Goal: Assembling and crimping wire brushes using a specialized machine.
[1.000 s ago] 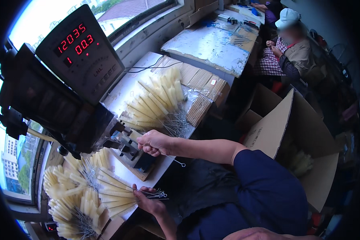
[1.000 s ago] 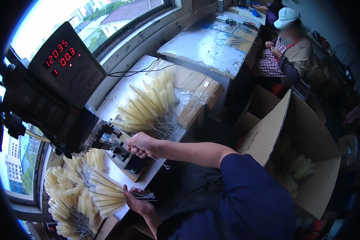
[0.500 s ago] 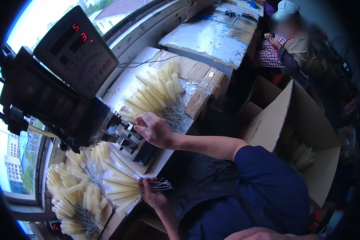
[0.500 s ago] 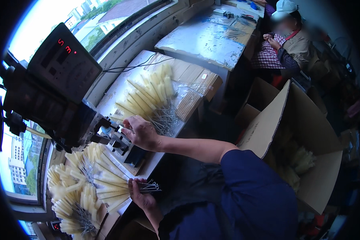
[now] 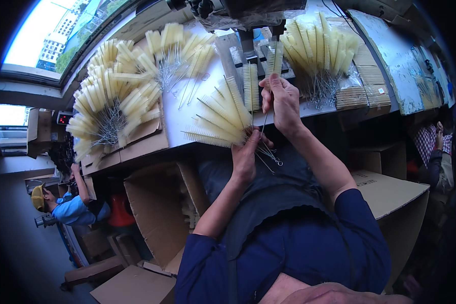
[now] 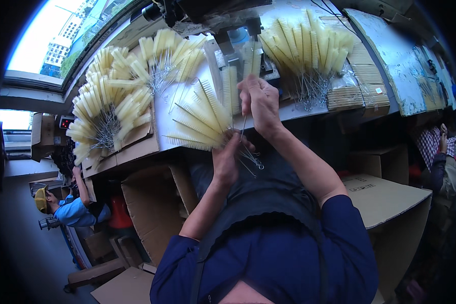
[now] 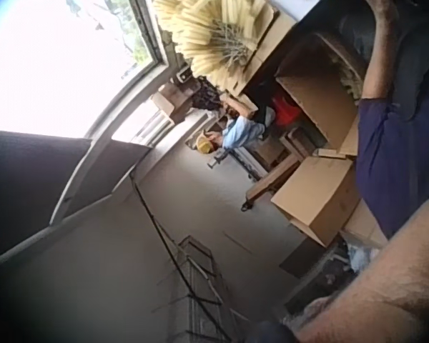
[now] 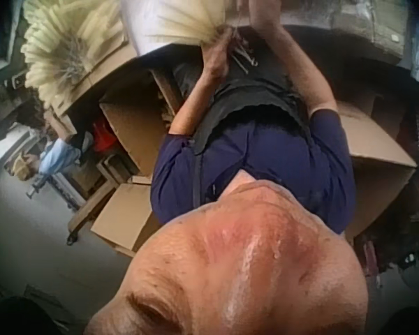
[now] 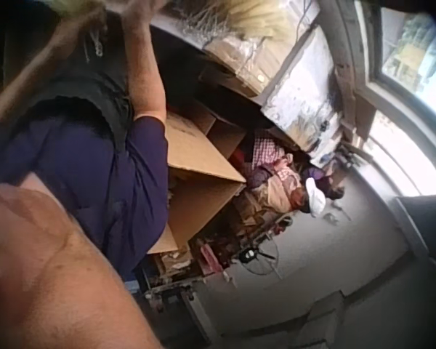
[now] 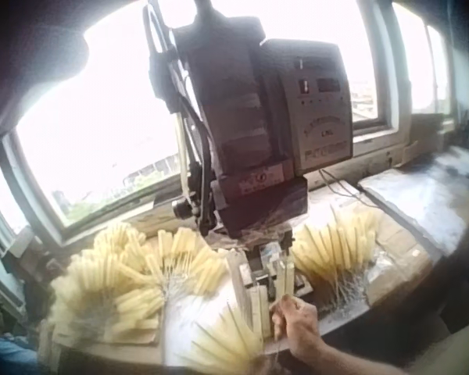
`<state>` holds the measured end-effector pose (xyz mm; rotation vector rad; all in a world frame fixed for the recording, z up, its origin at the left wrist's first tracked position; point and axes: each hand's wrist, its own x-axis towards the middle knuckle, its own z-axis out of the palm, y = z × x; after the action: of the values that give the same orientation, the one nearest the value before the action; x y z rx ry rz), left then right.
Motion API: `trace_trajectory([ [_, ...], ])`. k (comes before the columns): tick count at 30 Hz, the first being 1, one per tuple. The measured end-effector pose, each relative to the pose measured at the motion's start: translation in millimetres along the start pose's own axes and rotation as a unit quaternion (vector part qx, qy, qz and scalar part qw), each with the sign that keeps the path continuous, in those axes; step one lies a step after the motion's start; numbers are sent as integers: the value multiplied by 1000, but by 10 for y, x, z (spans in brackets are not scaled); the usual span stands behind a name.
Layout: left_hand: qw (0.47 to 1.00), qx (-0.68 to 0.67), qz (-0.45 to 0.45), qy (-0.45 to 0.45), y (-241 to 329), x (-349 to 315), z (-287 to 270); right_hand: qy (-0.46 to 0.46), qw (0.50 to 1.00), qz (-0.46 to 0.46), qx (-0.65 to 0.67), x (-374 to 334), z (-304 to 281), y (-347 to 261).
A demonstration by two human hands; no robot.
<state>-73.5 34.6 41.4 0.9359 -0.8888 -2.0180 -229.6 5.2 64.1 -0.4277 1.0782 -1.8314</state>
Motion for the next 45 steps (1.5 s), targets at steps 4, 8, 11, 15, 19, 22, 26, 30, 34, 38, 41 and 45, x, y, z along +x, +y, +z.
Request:
trace_trajectory([
  [4, 999, -32, 9, -16, -93, -75, -79, 13, 1000, 3, 7, 14, -35, -150],
  [8, 998, -15, 54, 30, -32, -69, -108, -29, 991, 123, 34, -46, -119, -80],
  [11, 994, 0, 94, 59, 27, 15, -194, -45, 988, 142, 46, 9, -111, -86],
  [15, 992, -29, 98, 80, 91, 79, -206, -43, 986, 155, 43, 117, -116, -102],
  [19, 991, -32, 100, 88, 110, 122, -225, -47, 983, 174, 36, 205, -65, -165],
  [22, 991, -28, 99, 86, 108, 158, -237, -70, 980, 179, 49, 267, -68, -191],
  [26, 991, -23, 97, 89, 139, 169, -230, -47, 974, 220, 41, 398, -12, -302],
  [30, 990, -17, 99, 99, 168, 157, -276, -98, 959, 238, 116, 497, 125, -412],
  [34, 990, -14, 99, 100, 158, 145, -306, -94, 958, 232, 144, 659, 243, -337],
  [38, 987, 8, 108, 120, 151, 153, -319, -44, 942, 305, 132, 660, 403, -225],
  [41, 982, 37, 129, 134, 138, 176, -325, -98, 952, 272, 104, 413, 313, -77],
  [45, 979, 63, 141, 137, 158, 205, -353, -73, 973, 209, 65, 228, 26, -236],
])
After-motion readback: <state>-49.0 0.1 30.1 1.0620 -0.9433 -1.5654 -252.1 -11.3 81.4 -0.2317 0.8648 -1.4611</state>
